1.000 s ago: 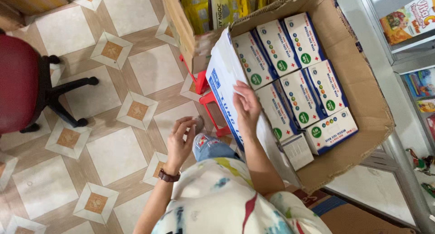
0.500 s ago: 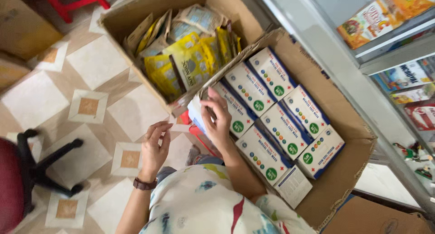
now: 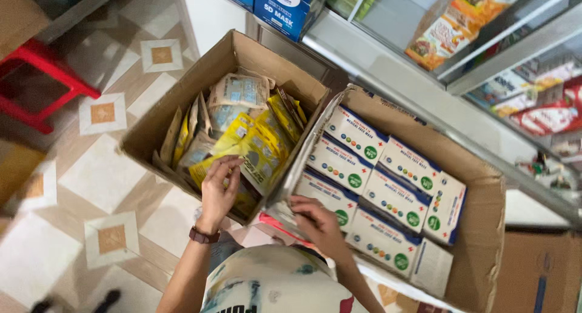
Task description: The person organizes medical face masks by transferring them from a large cardboard box into a smaller cardboard box. They handle multiple types of masks, including white boxes labeled 'Medical Face Mask' and yellow packages labeled 'Duy Ngoc', arranging them neatly in rows within the smaller container.
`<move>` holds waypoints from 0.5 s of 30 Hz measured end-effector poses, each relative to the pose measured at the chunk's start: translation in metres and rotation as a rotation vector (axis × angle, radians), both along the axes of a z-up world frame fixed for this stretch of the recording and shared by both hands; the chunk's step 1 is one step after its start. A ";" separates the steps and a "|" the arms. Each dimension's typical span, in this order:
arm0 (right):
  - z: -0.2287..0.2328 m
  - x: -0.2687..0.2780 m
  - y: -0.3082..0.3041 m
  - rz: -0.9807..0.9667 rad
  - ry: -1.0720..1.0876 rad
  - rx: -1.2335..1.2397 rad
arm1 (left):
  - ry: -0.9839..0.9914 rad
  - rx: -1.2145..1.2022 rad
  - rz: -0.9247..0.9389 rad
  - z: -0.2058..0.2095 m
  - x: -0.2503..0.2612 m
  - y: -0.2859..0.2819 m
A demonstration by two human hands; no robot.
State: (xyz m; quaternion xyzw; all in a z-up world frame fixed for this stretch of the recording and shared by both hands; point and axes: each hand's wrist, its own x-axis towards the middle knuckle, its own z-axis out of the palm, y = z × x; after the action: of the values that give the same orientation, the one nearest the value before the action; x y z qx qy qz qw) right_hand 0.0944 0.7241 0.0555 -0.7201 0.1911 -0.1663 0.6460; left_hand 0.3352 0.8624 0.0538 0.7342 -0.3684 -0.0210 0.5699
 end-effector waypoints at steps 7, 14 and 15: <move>-0.028 0.035 0.018 -0.666 0.260 -0.196 | -0.219 0.185 0.041 -0.024 0.171 0.013; -0.001 0.107 0.028 -0.830 0.497 -0.771 | -0.150 0.478 -0.213 -0.071 0.291 0.005; 0.003 0.111 0.027 -0.825 0.560 -0.585 | -0.079 0.506 -0.261 -0.078 0.296 0.003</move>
State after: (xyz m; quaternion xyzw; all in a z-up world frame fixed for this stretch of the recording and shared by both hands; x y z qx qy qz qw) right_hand 0.2050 0.7511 0.0588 -0.7513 0.5658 -0.2534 0.2264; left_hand 0.6312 0.8657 -0.0239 0.7997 -0.4648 -0.1567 0.3463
